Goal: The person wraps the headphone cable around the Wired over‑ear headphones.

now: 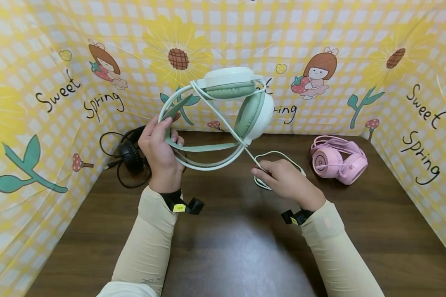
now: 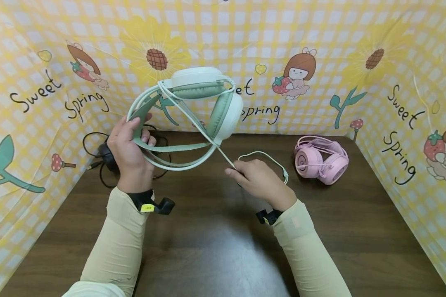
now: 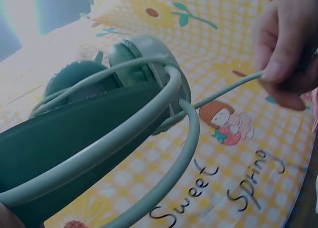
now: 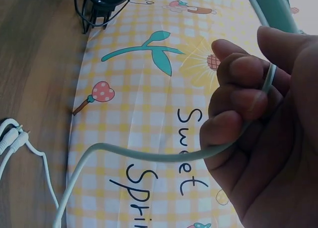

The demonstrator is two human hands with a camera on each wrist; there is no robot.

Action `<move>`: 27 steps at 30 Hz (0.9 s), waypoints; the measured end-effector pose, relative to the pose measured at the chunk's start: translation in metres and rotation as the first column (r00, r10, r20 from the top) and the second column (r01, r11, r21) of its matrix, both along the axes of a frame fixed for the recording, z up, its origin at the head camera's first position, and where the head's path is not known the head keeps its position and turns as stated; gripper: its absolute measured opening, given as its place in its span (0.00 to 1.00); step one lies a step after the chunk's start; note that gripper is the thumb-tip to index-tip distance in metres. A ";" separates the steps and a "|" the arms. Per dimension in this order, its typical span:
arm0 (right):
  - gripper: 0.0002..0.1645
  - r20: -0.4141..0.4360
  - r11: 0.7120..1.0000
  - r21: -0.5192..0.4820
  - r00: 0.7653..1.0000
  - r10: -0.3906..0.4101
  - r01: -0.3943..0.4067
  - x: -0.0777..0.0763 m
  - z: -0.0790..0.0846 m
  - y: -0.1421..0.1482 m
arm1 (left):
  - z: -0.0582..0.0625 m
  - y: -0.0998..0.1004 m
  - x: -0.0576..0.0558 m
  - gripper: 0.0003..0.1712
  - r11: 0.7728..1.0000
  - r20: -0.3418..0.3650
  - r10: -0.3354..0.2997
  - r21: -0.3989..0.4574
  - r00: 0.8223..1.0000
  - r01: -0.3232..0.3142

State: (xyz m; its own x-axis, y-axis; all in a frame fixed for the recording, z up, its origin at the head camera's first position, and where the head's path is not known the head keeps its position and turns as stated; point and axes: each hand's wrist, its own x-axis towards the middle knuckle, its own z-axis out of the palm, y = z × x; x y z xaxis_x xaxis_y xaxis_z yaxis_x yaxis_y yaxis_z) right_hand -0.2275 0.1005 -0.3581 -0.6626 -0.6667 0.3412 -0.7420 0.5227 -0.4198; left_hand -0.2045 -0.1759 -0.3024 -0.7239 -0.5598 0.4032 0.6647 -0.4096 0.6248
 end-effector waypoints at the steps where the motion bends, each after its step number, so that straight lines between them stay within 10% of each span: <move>1: 0.20 0.002 1.000 0.006 1.000 -0.002 0.002 0.000 0.000 0.000 | 0.000 -0.001 0.000 0.11 1.000 0.005 0.012 0.000 1.000 -0.012; 12: 0.20 -0.081 0.998 0.051 0.996 -0.024 0.028 0.002 0.003 0.002 | 0.000 -0.001 -0.001 0.10 0.988 0.036 0.126 -0.098 0.991 -0.122; 27: 0.04 -0.141 0.994 0.100 0.989 -0.036 0.050 0.013 0.016 0.010 | -0.005 0.002 -0.007 0.10 0.894 0.042 0.377 -0.277 0.925 -0.352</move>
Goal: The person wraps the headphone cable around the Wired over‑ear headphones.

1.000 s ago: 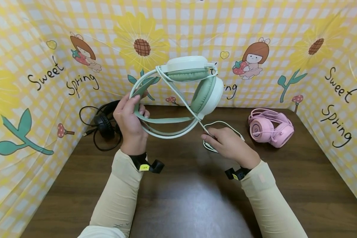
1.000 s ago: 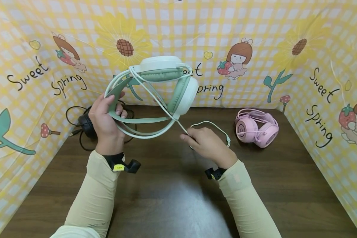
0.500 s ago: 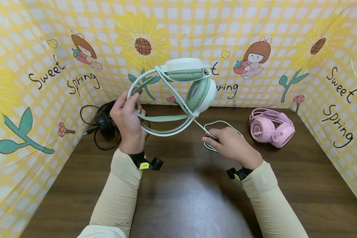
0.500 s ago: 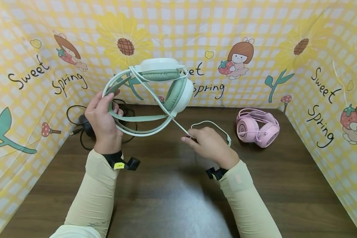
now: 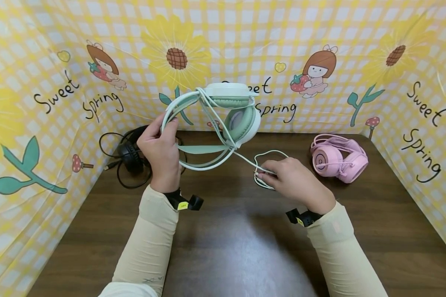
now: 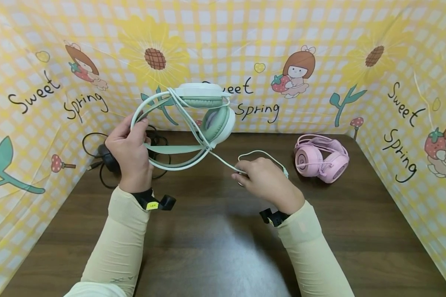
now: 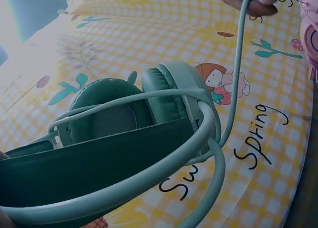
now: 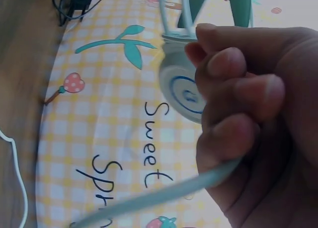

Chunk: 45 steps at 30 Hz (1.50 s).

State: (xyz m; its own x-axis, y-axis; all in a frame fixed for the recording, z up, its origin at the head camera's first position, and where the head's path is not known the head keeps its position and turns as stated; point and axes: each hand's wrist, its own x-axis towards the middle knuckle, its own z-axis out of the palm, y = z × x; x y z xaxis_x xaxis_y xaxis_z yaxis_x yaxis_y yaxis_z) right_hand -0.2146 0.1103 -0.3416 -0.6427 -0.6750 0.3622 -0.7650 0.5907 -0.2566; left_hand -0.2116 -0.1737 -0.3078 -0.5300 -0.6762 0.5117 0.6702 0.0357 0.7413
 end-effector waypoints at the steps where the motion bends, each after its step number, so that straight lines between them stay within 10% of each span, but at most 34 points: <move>1: 0.04 0.001 1.000 0.002 1.000 -0.002 0.002 0.001 0.002 0.001 | 0.000 0.000 0.000 0.10 1.000 -0.004 0.008 -0.012 1.000 -0.008; 16: 0.06 -0.041 1.000 -0.015 0.999 -0.020 0.020 0.008 0.016 0.008 | 0.010 0.013 0.016 0.11 0.922 -0.009 0.139 -0.363 0.990 -0.133; 35: 0.07 -0.116 0.997 -0.082 0.993 -0.015 0.006 0.015 0.019 0.013 | -0.011 0.008 0.004 0.12 0.775 0.040 0.007 -0.632 0.999 0.019; 45: 0.06 -0.151 0.993 -0.121 0.988 -0.005 -0.014 0.016 0.020 0.014 | 0.010 0.022 0.022 0.12 0.694 0.019 -0.064 -0.718 0.998 0.058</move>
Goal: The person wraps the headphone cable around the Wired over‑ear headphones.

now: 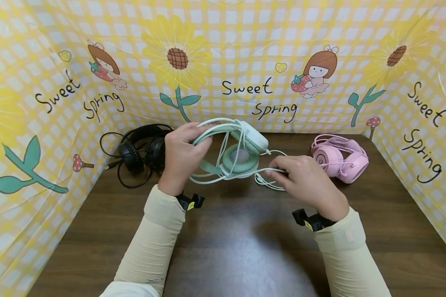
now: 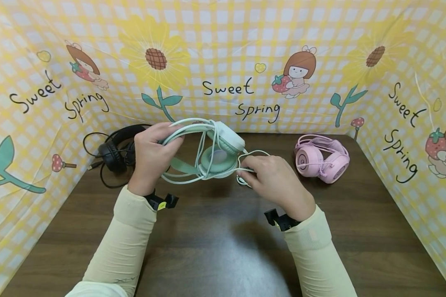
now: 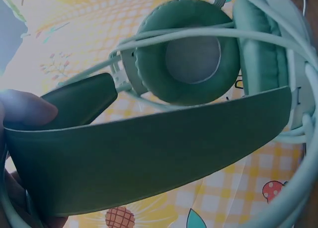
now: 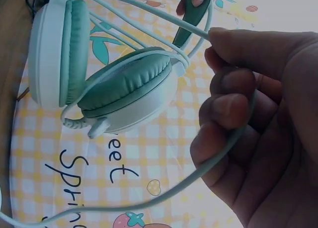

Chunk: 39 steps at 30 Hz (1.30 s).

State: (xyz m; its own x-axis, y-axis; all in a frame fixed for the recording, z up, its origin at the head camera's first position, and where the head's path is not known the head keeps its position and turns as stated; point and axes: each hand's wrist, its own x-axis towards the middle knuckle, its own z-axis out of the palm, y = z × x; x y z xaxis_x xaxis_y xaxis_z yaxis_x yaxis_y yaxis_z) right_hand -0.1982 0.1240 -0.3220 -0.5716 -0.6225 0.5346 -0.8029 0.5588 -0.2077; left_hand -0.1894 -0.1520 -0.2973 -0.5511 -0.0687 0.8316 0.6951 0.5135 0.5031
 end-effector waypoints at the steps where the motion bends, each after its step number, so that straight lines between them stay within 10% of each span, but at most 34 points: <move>1: 0.07 0.000 1.000 -0.002 1.000 0.003 -0.003 0.000 0.000 0.000 | -0.001 0.000 -0.001 0.12 1.000 0.001 -0.010 -0.010 1.000 0.010; 7: 0.08 -0.011 0.999 -0.023 1.000 0.024 -0.024 0.001 0.000 -0.001 | -0.023 -0.012 -0.020 0.12 0.994 0.010 -0.049 -0.098 0.999 0.049; 25: 0.13 -0.023 0.991 -0.101 0.996 0.088 -0.090 0.006 0.002 -0.001 | -0.023 -0.011 -0.013 0.10 0.933 0.174 -0.140 -0.306 0.975 0.188; 39: 0.15 -0.058 0.977 -0.152 0.988 0.143 -0.150 0.006 0.008 0.008 | -0.021 -0.007 -0.011 0.12 0.842 0.225 -0.369 -0.329 0.902 0.427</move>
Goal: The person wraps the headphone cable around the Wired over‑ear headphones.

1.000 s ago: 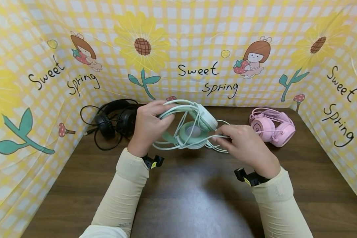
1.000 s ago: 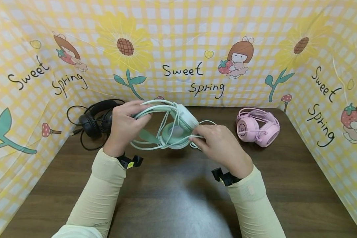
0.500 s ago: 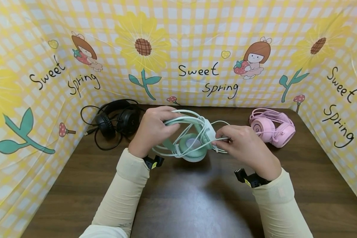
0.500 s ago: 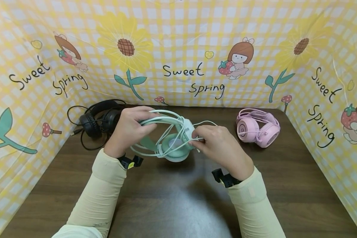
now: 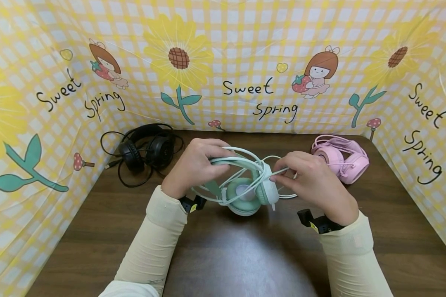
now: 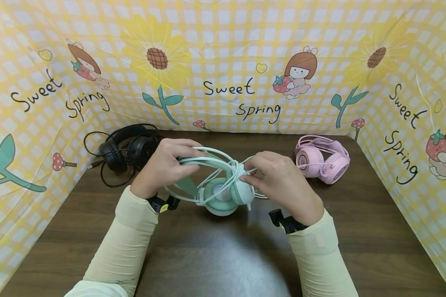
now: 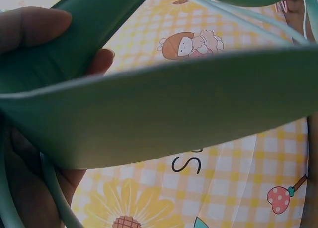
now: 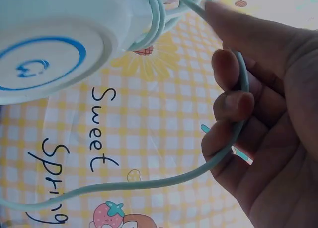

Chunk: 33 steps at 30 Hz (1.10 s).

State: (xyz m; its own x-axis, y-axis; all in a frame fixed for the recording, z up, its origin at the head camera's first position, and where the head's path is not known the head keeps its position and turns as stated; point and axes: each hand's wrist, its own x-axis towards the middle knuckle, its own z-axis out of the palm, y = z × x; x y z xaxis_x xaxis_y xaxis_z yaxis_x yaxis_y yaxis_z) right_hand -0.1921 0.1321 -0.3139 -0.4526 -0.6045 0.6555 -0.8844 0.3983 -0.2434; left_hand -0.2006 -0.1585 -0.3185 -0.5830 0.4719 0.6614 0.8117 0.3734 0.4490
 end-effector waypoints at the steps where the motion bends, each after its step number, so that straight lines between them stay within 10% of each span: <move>1: 0.15 -0.009 1.000 -0.006 1.000 0.002 -0.002 0.000 0.001 0.000 | 0.000 0.000 0.000 0.12 1.000 0.005 -0.014 -0.001 1.000 0.014; 18: 0.14 -0.041 1.000 -0.025 0.999 -0.001 0.000 -0.004 0.002 0.007 | 0.004 -0.001 0.004 0.11 0.980 0.033 -0.201 0.004 0.979 0.201; 33: 0.27 0.013 0.996 -0.063 0.998 0.062 -0.061 -0.015 -0.007 0.004 | 0.005 -0.003 0.001 0.09 0.893 0.131 -0.449 0.098 0.884 0.439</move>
State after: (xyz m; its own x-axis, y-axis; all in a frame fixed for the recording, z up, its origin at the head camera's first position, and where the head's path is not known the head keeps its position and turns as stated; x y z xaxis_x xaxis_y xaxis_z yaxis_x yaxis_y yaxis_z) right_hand -0.2072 0.1363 -0.3211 -0.4264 -0.5891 0.6864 -0.9026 0.3271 -0.2800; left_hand -0.1994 -0.1612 -0.3139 -0.4148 0.6639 0.6223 0.8092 -0.0435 0.5858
